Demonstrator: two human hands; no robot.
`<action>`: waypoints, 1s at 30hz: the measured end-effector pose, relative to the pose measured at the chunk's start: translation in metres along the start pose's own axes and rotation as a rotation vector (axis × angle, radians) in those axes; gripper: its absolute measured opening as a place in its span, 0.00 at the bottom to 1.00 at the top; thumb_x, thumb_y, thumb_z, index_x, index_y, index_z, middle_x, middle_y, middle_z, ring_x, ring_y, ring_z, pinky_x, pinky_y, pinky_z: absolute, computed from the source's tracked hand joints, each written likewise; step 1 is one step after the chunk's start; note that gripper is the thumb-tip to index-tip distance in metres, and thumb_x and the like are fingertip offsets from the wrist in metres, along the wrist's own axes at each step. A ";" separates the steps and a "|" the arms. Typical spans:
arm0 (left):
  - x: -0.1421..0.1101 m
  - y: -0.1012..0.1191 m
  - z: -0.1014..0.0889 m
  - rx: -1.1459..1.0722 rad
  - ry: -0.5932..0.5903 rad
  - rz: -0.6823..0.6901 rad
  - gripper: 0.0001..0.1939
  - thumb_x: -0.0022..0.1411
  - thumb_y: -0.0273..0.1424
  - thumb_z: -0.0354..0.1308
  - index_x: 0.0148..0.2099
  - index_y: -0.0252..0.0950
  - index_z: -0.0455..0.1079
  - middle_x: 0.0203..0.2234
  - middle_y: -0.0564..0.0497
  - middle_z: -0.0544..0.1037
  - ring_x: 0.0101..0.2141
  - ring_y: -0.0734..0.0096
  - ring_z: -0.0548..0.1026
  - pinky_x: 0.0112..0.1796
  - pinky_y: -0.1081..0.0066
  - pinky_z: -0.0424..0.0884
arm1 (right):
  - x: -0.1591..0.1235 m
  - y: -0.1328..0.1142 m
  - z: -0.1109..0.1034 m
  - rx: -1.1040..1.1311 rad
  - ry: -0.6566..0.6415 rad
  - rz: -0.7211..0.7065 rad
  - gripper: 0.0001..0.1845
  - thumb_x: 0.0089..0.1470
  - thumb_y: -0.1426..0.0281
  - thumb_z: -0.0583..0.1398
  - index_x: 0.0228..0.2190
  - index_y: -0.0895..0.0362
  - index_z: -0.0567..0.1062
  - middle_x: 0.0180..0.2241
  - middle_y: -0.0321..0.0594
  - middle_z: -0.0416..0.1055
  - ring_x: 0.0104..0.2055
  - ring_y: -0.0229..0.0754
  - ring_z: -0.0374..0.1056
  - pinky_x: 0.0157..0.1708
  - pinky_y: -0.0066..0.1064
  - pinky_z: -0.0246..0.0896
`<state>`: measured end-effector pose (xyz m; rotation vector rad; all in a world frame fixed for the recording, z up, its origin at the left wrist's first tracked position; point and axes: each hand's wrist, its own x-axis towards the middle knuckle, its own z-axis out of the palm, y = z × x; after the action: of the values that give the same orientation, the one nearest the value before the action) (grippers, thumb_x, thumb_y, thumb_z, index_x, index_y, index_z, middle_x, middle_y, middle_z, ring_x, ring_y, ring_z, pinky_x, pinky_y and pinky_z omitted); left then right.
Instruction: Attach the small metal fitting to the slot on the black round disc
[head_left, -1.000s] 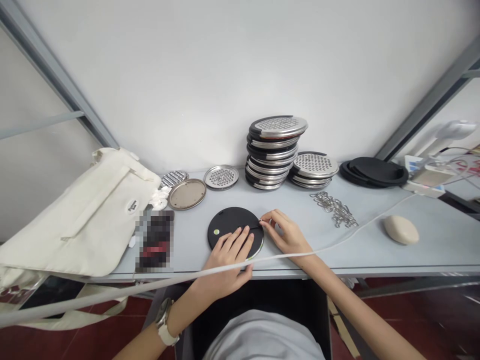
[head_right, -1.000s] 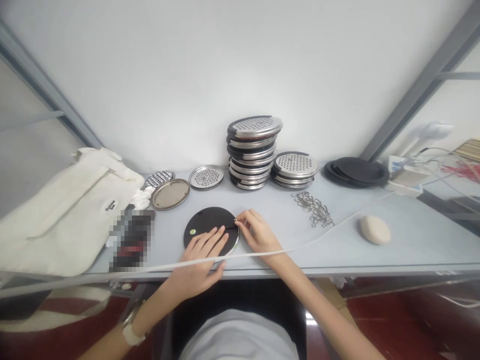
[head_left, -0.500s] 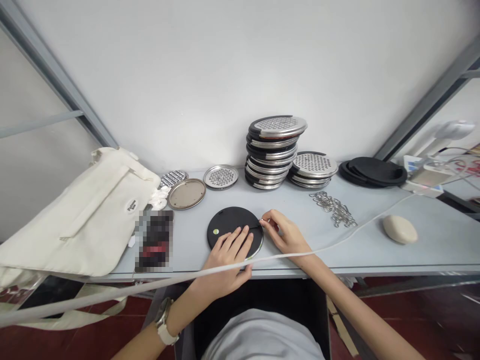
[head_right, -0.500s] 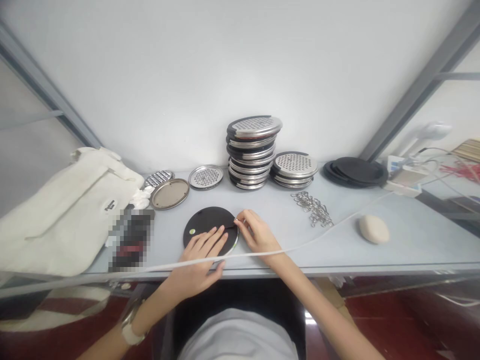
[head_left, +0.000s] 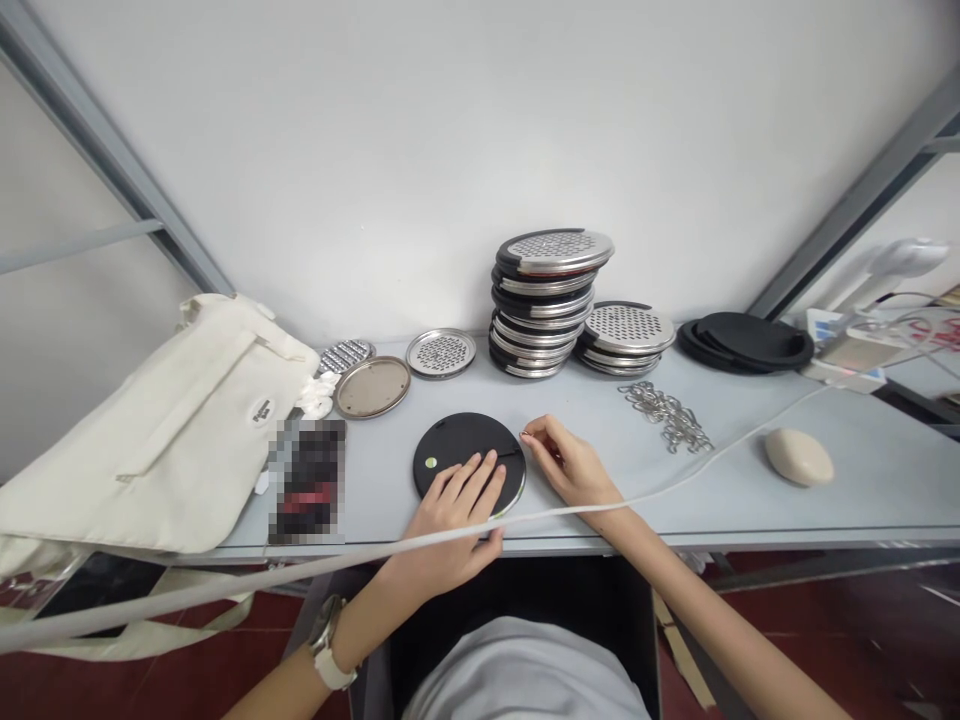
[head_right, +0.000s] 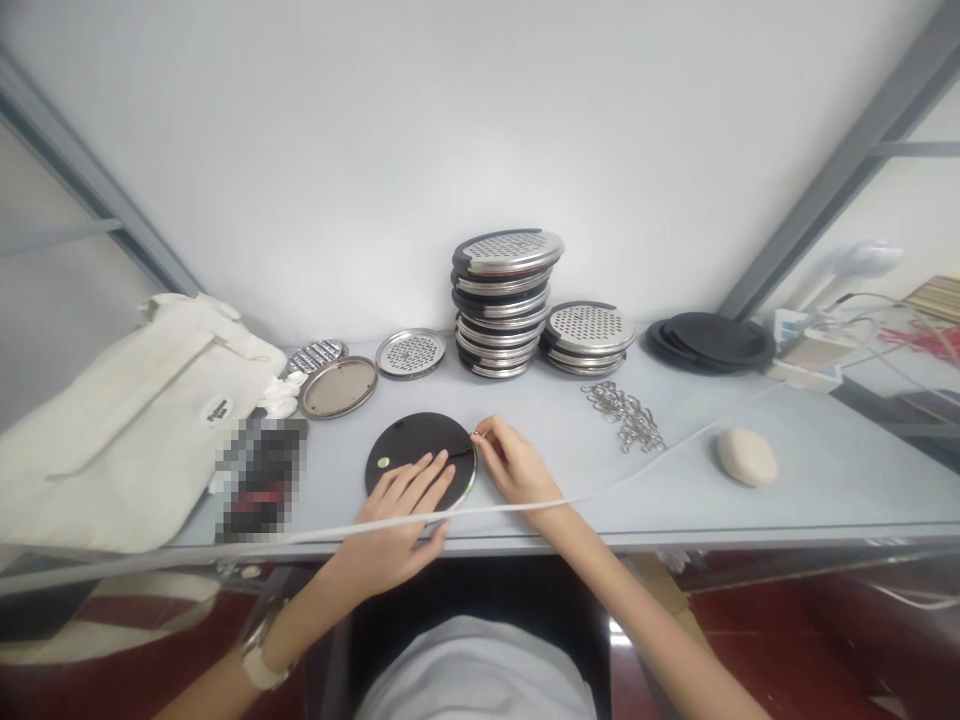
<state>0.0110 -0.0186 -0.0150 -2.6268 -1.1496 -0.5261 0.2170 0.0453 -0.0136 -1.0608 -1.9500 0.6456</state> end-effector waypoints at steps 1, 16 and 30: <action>0.000 0.000 0.000 0.000 0.006 0.001 0.29 0.62 0.32 0.50 0.64 0.29 0.54 0.62 0.40 0.57 0.60 0.55 0.58 0.55 0.59 0.59 | 0.000 0.000 0.000 0.002 0.007 -0.003 0.06 0.63 0.67 0.50 0.35 0.54 0.64 0.27 0.37 0.67 0.27 0.38 0.63 0.29 0.29 0.61; 0.000 0.000 0.001 -0.006 -0.021 -0.005 0.29 0.64 0.33 0.48 0.65 0.29 0.53 0.63 0.40 0.55 0.60 0.55 0.57 0.55 0.58 0.57 | 0.001 0.001 0.001 -0.028 -0.005 -0.043 0.11 0.62 0.70 0.50 0.41 0.56 0.71 0.32 0.42 0.69 0.31 0.41 0.67 0.34 0.34 0.65; -0.001 -0.001 0.002 -0.005 -0.015 0.002 0.29 0.63 0.32 0.48 0.65 0.28 0.53 0.63 0.40 0.55 0.61 0.55 0.56 0.55 0.58 0.58 | 0.001 0.002 0.002 -0.006 -0.077 0.015 0.09 0.62 0.70 0.50 0.40 0.56 0.69 0.33 0.42 0.73 0.33 0.40 0.70 0.34 0.30 0.64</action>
<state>0.0100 -0.0180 -0.0170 -2.6409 -1.1513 -0.5102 0.2160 0.0466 -0.0157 -1.0689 -2.0125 0.6984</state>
